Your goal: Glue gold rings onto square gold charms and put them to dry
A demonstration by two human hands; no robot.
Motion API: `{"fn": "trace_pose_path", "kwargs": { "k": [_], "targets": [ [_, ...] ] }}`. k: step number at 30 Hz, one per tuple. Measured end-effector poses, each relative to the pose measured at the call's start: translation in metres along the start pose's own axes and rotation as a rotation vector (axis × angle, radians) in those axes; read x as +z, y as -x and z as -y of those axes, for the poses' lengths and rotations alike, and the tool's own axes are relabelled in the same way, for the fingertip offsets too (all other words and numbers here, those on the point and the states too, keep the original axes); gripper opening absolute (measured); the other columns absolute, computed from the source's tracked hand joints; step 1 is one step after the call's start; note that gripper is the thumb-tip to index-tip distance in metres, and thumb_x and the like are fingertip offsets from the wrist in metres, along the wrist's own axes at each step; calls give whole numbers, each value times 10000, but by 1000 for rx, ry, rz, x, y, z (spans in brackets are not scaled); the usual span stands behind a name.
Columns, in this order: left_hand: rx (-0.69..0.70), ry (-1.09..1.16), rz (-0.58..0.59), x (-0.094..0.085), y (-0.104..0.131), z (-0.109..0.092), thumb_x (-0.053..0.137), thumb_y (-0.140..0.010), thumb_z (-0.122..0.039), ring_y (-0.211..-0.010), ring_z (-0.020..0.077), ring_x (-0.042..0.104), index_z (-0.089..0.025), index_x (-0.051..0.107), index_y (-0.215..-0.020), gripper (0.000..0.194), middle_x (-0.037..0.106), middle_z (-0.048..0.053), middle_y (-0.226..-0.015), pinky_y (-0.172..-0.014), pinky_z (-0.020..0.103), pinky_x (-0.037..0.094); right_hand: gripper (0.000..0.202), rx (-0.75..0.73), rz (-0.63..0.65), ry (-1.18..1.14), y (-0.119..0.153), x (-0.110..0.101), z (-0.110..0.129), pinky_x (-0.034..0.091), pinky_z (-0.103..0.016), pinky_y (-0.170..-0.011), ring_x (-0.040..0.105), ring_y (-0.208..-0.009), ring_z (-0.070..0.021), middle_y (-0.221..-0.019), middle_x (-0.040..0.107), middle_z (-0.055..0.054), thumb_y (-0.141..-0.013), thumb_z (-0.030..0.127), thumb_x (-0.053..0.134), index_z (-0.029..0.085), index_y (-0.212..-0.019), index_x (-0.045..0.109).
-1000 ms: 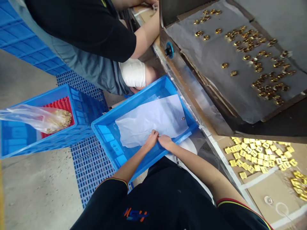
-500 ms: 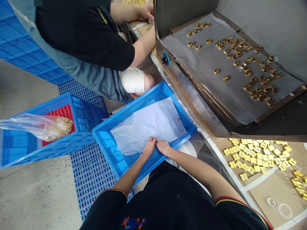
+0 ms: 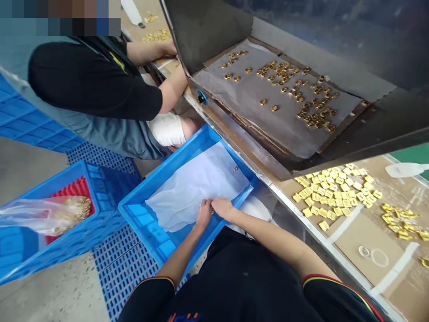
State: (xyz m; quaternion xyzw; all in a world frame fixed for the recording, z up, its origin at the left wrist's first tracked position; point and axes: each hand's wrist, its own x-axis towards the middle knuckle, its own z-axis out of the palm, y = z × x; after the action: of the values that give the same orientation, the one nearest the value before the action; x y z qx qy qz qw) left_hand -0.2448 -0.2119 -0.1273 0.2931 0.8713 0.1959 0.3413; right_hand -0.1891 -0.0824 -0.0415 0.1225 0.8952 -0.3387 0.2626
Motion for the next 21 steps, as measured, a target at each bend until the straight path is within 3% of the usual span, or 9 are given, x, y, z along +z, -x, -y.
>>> {"fn": "trace_pose_path", "kwargs": {
  "k": [4, 6, 11, 16, 21],
  "targets": [
    [1, 100, -6, 3, -2, 0, 658, -983, -356, -1078, 242, 682, -159, 653, -1227, 314, 678, 98, -1241, -922, 457, 596, 64, -18, -91, -200, 56, -8, -22, 556, -391, -959, 698, -998, -206, -1053, 735, -56, -980, 201, 667, 165, -988, 720],
    [0, 165, -16, 3, -2, 1, 661, -982, -346, -1046, 227, 689, -151, 663, -1191, 285, 691, 92, -1199, -903, 445, 602, 90, -26, -156, -318, 91, -5, -36, 537, -321, -923, 704, -938, -195, -960, 751, -42, -935, 140, 662, 186, -893, 727],
    [-31, 361, -92, -2, -5, 5, 653, -990, -338, -880, 175, 698, -141, 677, -1095, 225, 710, 59, -1044, -776, 357, 618, 144, 29, -303, -603, 161, 28, -69, 523, -275, -665, 668, -681, -188, -772, 718, -36, -911, 276, 601, 193, -920, 718],
    [-20, 468, -161, -12, -9, 10, 641, -996, -368, -915, 189, 700, -148, 646, -1207, 305, 698, 78, -1123, -785, 372, 622, 302, 104, -394, -874, 192, 64, -83, 516, -294, -614, 641, -639, -195, -730, 677, -29, -859, 502, 621, 213, -904, 695],
    [-4, 312, -106, -4, -9, 3, 636, -995, -387, -940, 199, 693, -153, 645, -1212, 319, 691, 83, -1147, -813, 393, 612, 358, 208, -414, -1098, 198, 76, -83, 547, -331, -673, 648, -671, -209, -732, 660, -24, -753, 564, 727, 230, -877, 682]
  ]
}}
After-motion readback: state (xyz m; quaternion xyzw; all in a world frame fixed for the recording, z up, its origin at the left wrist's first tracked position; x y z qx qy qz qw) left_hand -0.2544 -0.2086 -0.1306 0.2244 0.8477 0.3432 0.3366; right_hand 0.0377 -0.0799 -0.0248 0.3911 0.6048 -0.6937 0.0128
